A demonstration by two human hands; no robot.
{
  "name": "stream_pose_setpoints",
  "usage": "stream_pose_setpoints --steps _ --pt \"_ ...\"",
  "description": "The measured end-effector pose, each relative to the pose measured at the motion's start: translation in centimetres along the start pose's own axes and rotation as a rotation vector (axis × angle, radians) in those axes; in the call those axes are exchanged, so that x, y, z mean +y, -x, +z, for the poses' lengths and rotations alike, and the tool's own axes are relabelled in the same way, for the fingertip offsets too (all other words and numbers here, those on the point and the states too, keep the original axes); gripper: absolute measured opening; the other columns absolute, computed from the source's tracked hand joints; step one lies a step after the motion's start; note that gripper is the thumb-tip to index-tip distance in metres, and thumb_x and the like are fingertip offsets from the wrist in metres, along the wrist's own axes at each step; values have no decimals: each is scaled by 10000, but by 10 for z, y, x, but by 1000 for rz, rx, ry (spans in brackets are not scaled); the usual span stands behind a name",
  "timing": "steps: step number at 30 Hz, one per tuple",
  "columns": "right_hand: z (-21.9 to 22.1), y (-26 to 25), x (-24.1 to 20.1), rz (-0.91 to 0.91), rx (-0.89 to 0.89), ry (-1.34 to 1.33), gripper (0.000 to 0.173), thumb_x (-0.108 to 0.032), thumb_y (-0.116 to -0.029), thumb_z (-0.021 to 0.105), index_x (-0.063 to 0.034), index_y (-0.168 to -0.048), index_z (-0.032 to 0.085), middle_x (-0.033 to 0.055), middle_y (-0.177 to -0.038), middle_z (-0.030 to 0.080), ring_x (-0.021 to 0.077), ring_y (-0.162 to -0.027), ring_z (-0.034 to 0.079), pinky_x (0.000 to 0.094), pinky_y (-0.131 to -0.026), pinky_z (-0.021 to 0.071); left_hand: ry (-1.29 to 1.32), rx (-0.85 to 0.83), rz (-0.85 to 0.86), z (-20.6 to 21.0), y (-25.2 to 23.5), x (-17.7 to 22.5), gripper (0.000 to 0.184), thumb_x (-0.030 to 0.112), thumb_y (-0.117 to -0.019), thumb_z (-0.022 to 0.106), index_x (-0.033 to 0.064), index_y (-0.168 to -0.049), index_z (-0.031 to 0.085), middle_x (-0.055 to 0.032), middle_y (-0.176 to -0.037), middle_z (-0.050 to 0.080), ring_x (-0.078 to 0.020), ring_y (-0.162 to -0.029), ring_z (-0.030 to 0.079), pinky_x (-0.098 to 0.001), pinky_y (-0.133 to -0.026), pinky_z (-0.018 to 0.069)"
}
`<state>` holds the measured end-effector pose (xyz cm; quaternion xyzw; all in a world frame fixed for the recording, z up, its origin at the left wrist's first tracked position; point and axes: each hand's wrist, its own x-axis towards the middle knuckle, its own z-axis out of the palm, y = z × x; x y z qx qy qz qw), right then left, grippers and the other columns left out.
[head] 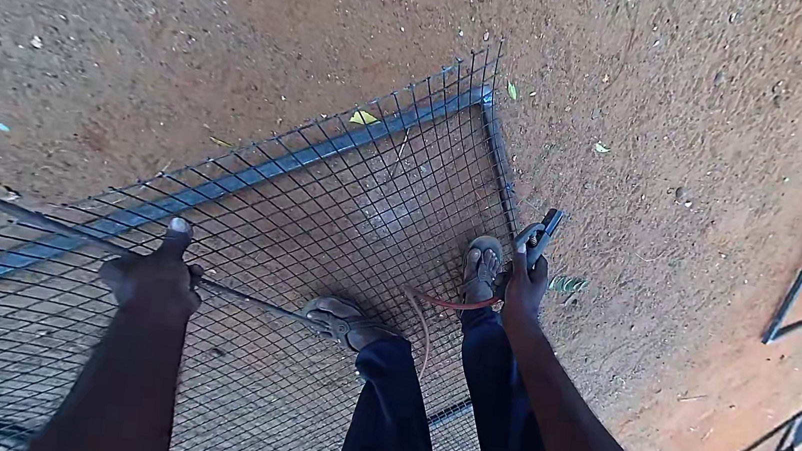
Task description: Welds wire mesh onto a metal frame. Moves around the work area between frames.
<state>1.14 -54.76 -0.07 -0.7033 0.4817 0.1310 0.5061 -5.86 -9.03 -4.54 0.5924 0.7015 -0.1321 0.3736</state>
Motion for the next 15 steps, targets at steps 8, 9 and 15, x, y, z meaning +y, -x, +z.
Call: stream_pose_setpoints --steps 8,9,15 --pt "-1 -9 0 -20 -4 -7 409 -388 -1041 606 -104 -1315 501 103 -723 570 207 -487 560 373 -463 550 -82 -52 -57 11 -16 15 733 490 -903 761 110 -1430 421 -51 -1017 529 -73 -675 501 -251 -583 461" --pt "-1 -9 0 -23 -4 -7 406 -386 -1043 605 -100 -1312 503 102 -720 570 204 -482 562 370 -457 553 -102 -58 -80 13 -20 17 723 495 -904 756 114 -1425 431 -45 -1008 527 -70 -682 500 -249 -588 456" --pt "-3 -11 1 -26 -16 -36 411 -383 -1042 606 -106 -1326 499 107 -734 574 202 -482 559 358 -453 547 -203 -191 14 30 -14 32 497 408 -1041 579 64 -1374 445 -16 -945 499 -35 -713 483 -221 -643 446"
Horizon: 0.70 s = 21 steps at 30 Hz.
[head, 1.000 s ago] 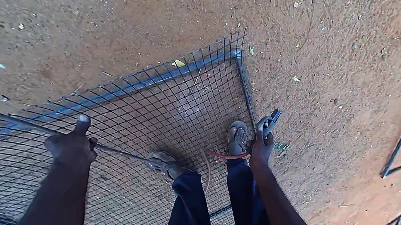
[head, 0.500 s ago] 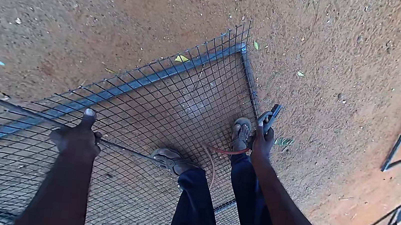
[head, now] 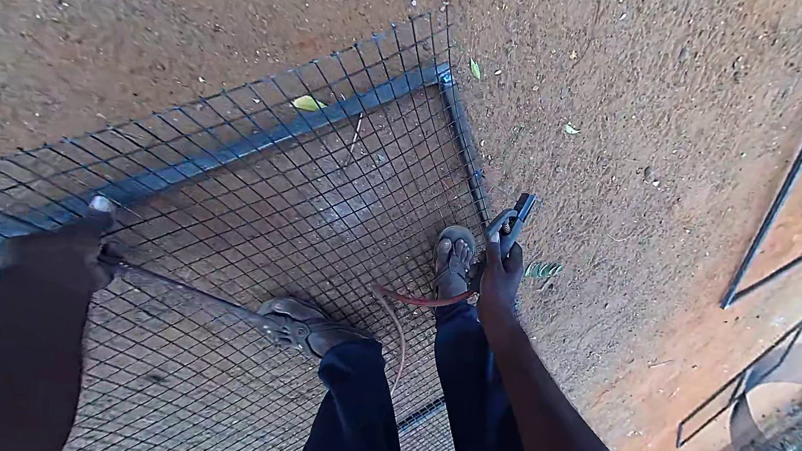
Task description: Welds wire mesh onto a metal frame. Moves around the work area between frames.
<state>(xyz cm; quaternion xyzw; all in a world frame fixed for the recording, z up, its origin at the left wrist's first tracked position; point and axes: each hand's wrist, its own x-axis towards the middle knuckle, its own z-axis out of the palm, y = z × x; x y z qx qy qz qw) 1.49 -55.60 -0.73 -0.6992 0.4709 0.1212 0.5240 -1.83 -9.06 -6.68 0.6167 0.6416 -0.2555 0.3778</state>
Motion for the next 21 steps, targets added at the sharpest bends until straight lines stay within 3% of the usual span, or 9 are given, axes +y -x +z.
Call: stream_pose_setpoints --steps 3,9,10,12,14,16,18,19,21 --pt "-5 -3 0 5 -8 12 438 -402 -1042 599 -121 -1359 490 101 -749 571 205 -486 556 367 -453 547 -81 136 -204 25 80 69 454 308 -1062 542 75 -1424 396 -21 -1080 490 -44 -823 473 -231 -794 428" --pt "0 8 8 -8 -18 -19 406 -416 -1036 603 -108 -1284 511 98 -717 552 215 -474 554 388 -444 554 -48 81 -142 10 74 70 426 290 -1033 599 69 -1355 430 -9 -958 455 -42 -712 429 -213 -687 409" --pt "2 9 9 -8 -14 -16 408 -420 -1034 606 -108 -1281 514 100 -716 553 222 -477 559 397 -449 559 18 43 6 7 64 54 361 216 -1029 597 36 -1299 439 -19 -885 437 -46 -656 408 -203 -644 397" --pt "5 9 8 -8 -8 5 419 -422 -1036 601 -113 -1304 510 103 -732 556 228 -487 563 408 -457 564 250 -330 755 -12 1 -13 354 66 -1027 530 -166 -1217 342 -3 -792 454 60 -609 465 -111 -549 418" --pt "6 9 7 0 3 27 447 -425 -1038 599 -127 -1356 501 111 -773 575 230 -499 571 410 -464 568 142 -7 147 6 44 34 394 159 -1049 557 54 -1387 384 -36 -863 402 -52 -630 384 -206 -654 404" --pt "7 8 8 -10 10 35 452 -425 -1033 609 -132 -1360 506 111 -784 585 223 -501 572 399 -463 564 222 -300 552 -14 9 -8 438 87 -1056 494 -160 -1330 258 -69 -828 442 11 -617 483 -149 -559 444" --pt "5 8 10 -3 9 41 449 -417 -1036 605 -137 -1370 499 103 -778 578 216 -498 568 395 -463 564 58 92 -109 14 30 33 413 258 -1063 548 134 -1418 376 -13 -947 430 -51 -693 423 -211 -678 412" --pt "5 8 11 -2 9 41 446 -414 -1037 605 -138 -1370 498 102 -772 573 217 -492 565 398 -460 565 13 116 -180 14 10 24 451 370 -1047 572 189 -1413 382 26 -961 446 -28 -708 448 -201 -677 431" --pt "5 8 13 -15 3 40 434 -420 -1036 605 -131 -1343 504 108 -769 578 225 -488 564 406 -458 564 93 56 -71 2 -46 -21 562 521 -950 681 190 -1340 449 47 -843 483 -14 -596 477 -206 -537 450"
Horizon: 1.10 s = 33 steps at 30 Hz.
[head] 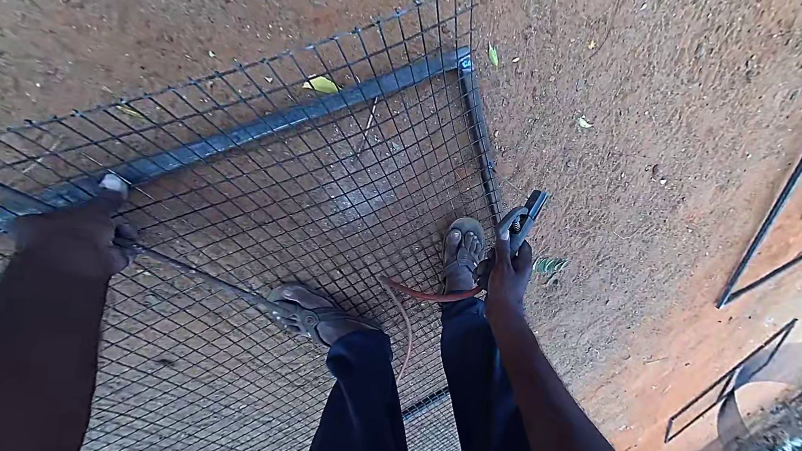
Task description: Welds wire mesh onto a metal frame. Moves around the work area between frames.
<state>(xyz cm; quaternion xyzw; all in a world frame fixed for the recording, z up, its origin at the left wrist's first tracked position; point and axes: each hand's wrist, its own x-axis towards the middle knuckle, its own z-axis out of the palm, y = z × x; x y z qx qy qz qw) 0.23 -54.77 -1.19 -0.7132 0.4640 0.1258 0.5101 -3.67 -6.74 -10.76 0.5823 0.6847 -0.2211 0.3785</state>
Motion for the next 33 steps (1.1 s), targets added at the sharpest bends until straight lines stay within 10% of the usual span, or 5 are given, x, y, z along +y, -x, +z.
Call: stream_pose_setpoints --steps 6,14,33 --pt "-1 -2 1 -15 -6 -11 423 -410 -1038 605 -128 -1337 508 108 -765 569 225 -494 563 406 -460 559 78 36 -32 -1 17 5 752 452 -917 747 113 -1476 375 -57 -1058 534 -84 -733 508 -281 -660 481" --pt "-4 -3 2 -19 -9 -13 408 -407 -1039 603 -122 -1319 521 108 -738 566 222 -495 558 388 -455 547 94 51 3 -12 25 -6 614 474 -927 732 143 -1361 451 19 -850 494 -18 -565 460 -194 -507 427" --pt "-6 -9 2 -25 7 -27 446 -383 -1035 618 -113 -1373 507 106 -763 590 215 -510 576 384 -469 557 173 166 73 -30 85 -25 712 495 -900 770 102 -1391 435 -38 -960 536 -78 -629 512 -272 -559 483"
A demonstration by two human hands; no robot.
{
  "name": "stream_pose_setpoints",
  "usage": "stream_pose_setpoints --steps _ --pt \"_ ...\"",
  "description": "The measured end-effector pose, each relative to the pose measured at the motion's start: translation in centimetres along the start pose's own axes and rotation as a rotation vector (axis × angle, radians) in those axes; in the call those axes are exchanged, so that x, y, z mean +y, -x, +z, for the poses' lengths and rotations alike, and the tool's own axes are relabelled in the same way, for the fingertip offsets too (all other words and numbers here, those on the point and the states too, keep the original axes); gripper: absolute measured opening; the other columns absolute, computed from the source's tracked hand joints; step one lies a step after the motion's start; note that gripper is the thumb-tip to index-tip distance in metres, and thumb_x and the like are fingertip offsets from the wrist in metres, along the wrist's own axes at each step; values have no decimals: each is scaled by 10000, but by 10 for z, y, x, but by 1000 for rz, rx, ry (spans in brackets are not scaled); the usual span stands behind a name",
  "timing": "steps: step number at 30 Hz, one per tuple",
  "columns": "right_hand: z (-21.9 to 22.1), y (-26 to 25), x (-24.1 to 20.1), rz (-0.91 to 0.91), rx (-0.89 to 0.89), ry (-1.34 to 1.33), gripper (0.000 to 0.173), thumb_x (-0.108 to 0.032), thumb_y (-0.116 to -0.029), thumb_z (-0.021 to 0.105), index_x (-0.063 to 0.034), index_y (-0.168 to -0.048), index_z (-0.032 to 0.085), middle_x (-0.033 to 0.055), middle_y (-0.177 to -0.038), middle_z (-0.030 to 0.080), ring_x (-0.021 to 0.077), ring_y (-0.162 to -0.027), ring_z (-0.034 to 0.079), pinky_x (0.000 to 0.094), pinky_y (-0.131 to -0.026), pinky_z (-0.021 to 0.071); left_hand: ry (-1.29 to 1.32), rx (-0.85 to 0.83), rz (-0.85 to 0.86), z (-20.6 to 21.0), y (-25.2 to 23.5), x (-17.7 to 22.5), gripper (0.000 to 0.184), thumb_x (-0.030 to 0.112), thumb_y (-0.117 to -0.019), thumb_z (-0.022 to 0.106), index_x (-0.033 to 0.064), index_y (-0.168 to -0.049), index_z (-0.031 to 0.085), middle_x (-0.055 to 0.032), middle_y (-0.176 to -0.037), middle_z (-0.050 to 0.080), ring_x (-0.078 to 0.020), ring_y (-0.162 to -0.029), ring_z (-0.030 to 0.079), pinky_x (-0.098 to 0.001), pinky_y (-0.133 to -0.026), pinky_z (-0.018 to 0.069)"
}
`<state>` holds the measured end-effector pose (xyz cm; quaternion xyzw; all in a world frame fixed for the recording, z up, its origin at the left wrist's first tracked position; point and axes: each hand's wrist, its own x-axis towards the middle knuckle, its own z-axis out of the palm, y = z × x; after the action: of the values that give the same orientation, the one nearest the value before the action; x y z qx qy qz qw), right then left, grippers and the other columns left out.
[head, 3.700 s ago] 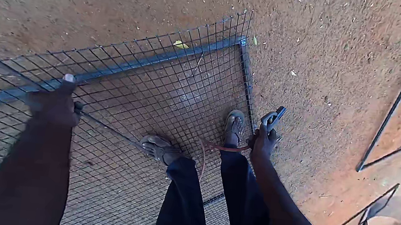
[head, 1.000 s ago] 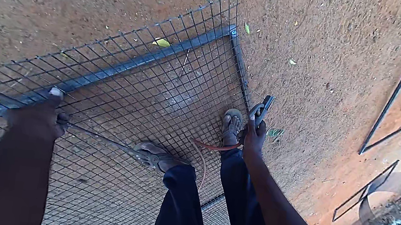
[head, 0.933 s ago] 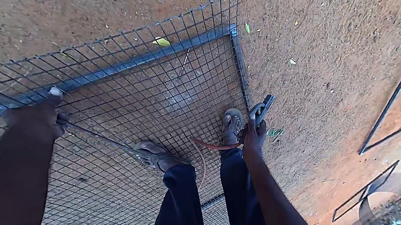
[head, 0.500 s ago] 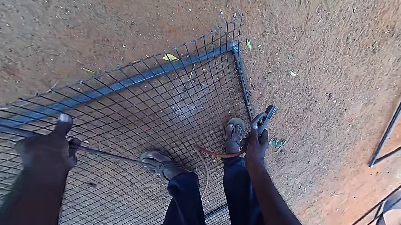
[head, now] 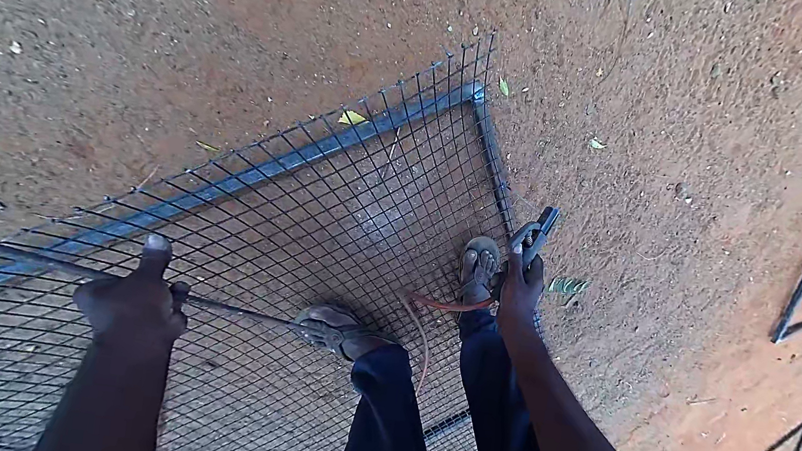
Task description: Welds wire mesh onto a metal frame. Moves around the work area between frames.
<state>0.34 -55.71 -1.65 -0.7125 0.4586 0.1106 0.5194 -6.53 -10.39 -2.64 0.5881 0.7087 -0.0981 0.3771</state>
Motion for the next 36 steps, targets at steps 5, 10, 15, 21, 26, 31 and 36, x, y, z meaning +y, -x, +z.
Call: stream_pose_setpoints --steps 5,10,15,21,26,31,36 --pt "2 1 -1 -2 -17 -14 420 -387 -1035 616 -115 -1341 522 117 -750 594 233 -522 582 402 -479 557 32 7 -6 1 -3 4 718 468 -910 770 59 -1393 433 -83 -1029 545 -113 -684 537 -303 -587 501" --pt "7 4 -4 21 14 -17 431 -435 -1026 614 -148 -1337 534 119 -743 600 246 -509 574 411 -470 549 44 -17 -28 1 -18 1 754 457 -901 784 24 -1405 428 -125 -1102 555 -159 -771 564 -355 -662 525" --pt "11 14 -6 -19 34 -38 397 -353 -1040 613 -99 -1334 534 114 -775 623 227 -524 598 397 -486 570 132 39 63 -15 17 -20 693 385 -917 788 33 -1397 433 -113 -984 584 -164 -674 572 -371 -609 542" --pt "8 17 -8 -52 45 -34 365 -329 -1064 567 -85 -1325 492 89 -766 604 210 -501 605 392 -464 580 35 -66 231 -58 70 -54 573 311 -1060 588 73 -1545 395 -153 -1063 732 -202 -707 715 -337 -506 546" --pt "6 12 -2 -49 57 -41 393 -361 -1051 584 -115 -1340 479 64 -781 593 205 -523 608 401 -487 586 -540 -77 445 -77 60 -104 568 369 -1064 554 89 -1540 423 -114 -1076 729 -261 -798 709 -512 -739 606" --pt "5 11 -5 -47 39 -31 378 -370 -1064 554 -126 -1339 466 49 -780 593 185 -525 611 373 -481 578 -889 -121 561 -61 15 -129 609 360 -1046 592 117 -1571 402 -182 -1290 662 -375 -1156 663 -565 -997 535" --pt "-2 5 -8 -70 49 -32 328 -353 -1066 551 -129 -1295 483 39 -778 586 176 -513 598 369 -483 582 -912 -133 736 -49 30 -107 637 375 -945 743 76 -1464 527 -174 -1454 549 -373 -1327 540 -552 -1093 462"
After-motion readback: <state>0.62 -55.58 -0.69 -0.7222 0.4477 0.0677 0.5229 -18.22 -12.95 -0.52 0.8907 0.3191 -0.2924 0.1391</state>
